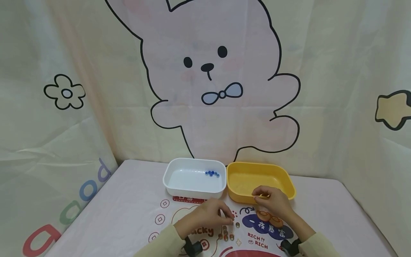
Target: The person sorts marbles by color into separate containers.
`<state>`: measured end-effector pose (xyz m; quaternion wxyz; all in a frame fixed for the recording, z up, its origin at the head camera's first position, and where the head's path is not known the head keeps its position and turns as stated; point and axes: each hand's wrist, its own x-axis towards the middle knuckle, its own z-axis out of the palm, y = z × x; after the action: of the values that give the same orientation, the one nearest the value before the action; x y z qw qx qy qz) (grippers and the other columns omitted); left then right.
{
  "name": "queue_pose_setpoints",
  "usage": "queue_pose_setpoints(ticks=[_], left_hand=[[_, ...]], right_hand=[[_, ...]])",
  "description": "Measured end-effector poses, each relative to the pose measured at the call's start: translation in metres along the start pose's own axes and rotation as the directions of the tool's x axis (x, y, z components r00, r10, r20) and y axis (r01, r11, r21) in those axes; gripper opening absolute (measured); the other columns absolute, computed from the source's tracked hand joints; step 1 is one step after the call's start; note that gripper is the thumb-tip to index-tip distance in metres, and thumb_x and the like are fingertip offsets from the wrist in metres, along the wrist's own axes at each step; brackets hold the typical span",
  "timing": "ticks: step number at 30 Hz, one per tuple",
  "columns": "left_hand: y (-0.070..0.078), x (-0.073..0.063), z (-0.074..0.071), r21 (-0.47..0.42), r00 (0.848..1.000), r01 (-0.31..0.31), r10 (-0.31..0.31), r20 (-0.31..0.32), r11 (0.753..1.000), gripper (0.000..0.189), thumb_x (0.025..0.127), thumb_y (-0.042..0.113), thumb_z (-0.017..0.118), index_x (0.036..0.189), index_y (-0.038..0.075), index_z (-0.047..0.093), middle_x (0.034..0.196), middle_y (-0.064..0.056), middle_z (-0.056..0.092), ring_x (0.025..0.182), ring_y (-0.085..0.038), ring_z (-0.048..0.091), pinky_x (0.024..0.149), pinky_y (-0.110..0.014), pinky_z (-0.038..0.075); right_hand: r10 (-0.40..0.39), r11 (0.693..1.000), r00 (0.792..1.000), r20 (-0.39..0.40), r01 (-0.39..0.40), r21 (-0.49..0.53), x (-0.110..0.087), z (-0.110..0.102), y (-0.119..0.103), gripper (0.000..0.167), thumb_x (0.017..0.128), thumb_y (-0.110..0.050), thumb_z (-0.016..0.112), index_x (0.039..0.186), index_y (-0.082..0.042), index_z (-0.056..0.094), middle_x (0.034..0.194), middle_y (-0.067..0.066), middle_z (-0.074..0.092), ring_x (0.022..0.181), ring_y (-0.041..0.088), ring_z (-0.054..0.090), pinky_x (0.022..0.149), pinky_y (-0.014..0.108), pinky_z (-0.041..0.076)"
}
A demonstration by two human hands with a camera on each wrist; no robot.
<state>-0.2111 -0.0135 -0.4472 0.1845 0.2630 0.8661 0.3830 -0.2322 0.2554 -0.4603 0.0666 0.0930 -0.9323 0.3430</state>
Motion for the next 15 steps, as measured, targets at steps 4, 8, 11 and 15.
queue_pose_setpoints(ticks=[4, 8, 11, 15], left_hand=[[0.0, -0.001, -0.004, -0.002, 1.0, -0.006, 0.006, 0.0, 1.0, 0.005, 0.084, 0.027, 0.073, 0.087, 0.024, 0.076, 0.077, 0.019, 0.067, 0.069, -0.003, 0.06, 0.065, -0.019, 0.049], [0.0, -0.001, -0.008, 0.002, 1.0, -0.024, 0.024, 0.008, 1.0, 0.006, 0.084, 0.026, 0.073, 0.088, 0.023, 0.076, 0.076, 0.019, 0.068, 0.069, -0.002, 0.061, 0.066, -0.018, 0.049], [0.0, 0.0, -0.013, 0.015, 0.999, -0.038, 0.038, 0.008, 0.999, 0.006, 0.084, 0.025, 0.073, 0.089, 0.023, 0.076, 0.075, 0.019, 0.067, 0.071, -0.002, 0.06, 0.066, -0.018, 0.048], [0.0, 0.002, -0.021, 0.037, 0.998, -0.057, 0.058, -0.008, 0.998, 0.006, 0.084, 0.026, 0.073, 0.089, 0.024, 0.076, 0.075, 0.019, 0.067, 0.071, -0.002, 0.059, 0.066, -0.018, 0.049]], right_hand=[[0.006, 1.0, 1.0, -0.001, -0.006, -0.005, 0.0, 0.0, -0.001, 0.008, 0.084, -0.023, 0.074, 0.089, -0.029, 0.071, 0.091, -0.012, 0.069, 0.086, 0.009, 0.059, 0.078, 0.021, 0.051], [0.004, 1.0, 1.0, 0.0, -0.004, -0.002, -0.001, 0.0, -0.003, 0.008, 0.084, -0.022, 0.074, 0.089, -0.028, 0.071, 0.091, -0.012, 0.069, 0.086, 0.009, 0.058, 0.078, 0.021, 0.05], [-0.002, 1.0, 1.0, 0.004, 0.002, 0.005, -0.002, -0.001, -0.004, 0.007, 0.084, -0.023, 0.074, 0.089, -0.027, 0.071, 0.092, -0.011, 0.069, 0.085, 0.009, 0.058, 0.077, 0.02, 0.051], [0.003, 1.0, 1.0, 0.001, -0.003, 0.006, -0.002, -0.001, -0.004, 0.007, 0.084, -0.022, 0.074, 0.089, -0.027, 0.071, 0.091, -0.011, 0.069, 0.086, 0.009, 0.059, 0.077, 0.019, 0.05]])
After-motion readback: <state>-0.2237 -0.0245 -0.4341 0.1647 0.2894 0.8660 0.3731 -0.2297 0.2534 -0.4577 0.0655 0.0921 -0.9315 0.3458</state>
